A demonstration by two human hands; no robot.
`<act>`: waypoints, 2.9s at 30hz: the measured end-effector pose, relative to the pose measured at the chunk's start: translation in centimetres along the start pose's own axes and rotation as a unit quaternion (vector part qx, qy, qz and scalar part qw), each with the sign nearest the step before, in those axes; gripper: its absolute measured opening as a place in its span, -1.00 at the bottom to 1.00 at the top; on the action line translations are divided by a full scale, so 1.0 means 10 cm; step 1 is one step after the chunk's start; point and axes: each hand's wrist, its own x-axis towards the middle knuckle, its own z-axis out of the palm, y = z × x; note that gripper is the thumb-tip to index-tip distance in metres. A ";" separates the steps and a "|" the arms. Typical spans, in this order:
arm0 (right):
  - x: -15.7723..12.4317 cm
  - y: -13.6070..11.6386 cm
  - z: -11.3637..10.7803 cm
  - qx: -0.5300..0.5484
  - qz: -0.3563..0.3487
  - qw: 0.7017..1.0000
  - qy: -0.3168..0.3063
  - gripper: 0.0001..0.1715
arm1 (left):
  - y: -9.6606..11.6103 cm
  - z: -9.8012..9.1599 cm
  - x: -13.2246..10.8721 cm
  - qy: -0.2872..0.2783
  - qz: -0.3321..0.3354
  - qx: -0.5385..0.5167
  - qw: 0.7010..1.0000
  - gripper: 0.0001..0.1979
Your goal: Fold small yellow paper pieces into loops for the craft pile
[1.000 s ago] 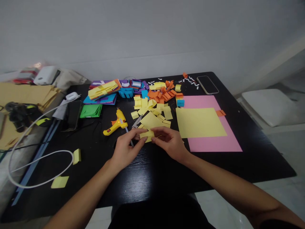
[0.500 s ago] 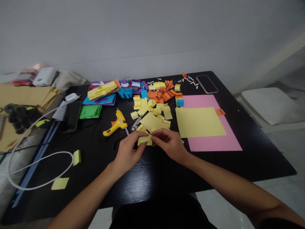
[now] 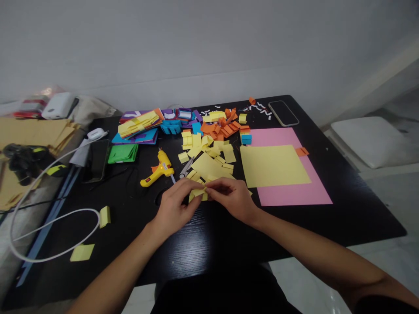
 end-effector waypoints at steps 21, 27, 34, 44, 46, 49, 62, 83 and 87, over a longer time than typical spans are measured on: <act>0.01 -0.07 0.00 0.024 0.006 1.000 -0.011 -0.81 | -0.04 -0.07 0.03 -0.049 0.029 -0.014 0.998 -0.78; 0.01 -0.07 0.00 0.014 0.015 1.000 -0.011 -0.84 | -0.03 -0.07 0.01 -0.027 0.013 0.038 0.999 -0.83; 0.01 -0.08 0.00 0.008 0.031 0.999 -0.027 -0.77 | -0.02 -0.04 -0.01 -0.020 0.015 0.039 0.999 -0.83; 0.02 -0.10 -0.03 -0.082 -0.002 0.996 -0.034 -0.81 | -0.02 -0.02 -0.02 -0.016 0.022 0.043 0.999 -0.85; 0.02 -0.10 -0.02 -0.059 0.022 0.997 -0.041 -0.80 | -0.02 -0.02 -0.02 -0.019 0.023 0.040 0.999 -0.84; 0.02 -0.09 -0.02 -0.045 0.034 0.997 -0.048 -0.79 | -0.01 0.00 -0.03 -0.025 0.016 0.035 0.999 -0.83; 0.04 -0.07 -0.02 -0.013 0.031 0.998 -0.053 -0.76 | 0.01 0.02 -0.04 -0.022 -0.035 0.039 0.998 -0.82; 0.02 0.00 -0.02 -0.028 0.037 0.998 -0.039 -0.72 | 0.03 0.04 -0.07 -0.031 0.064 0.139 0.988 -0.72; 0.01 0.02 -0.01 -0.039 0.036 0.998 -0.039 -0.76 | 0.06 0.06 -0.08 -0.011 0.021 0.121 0.992 -0.77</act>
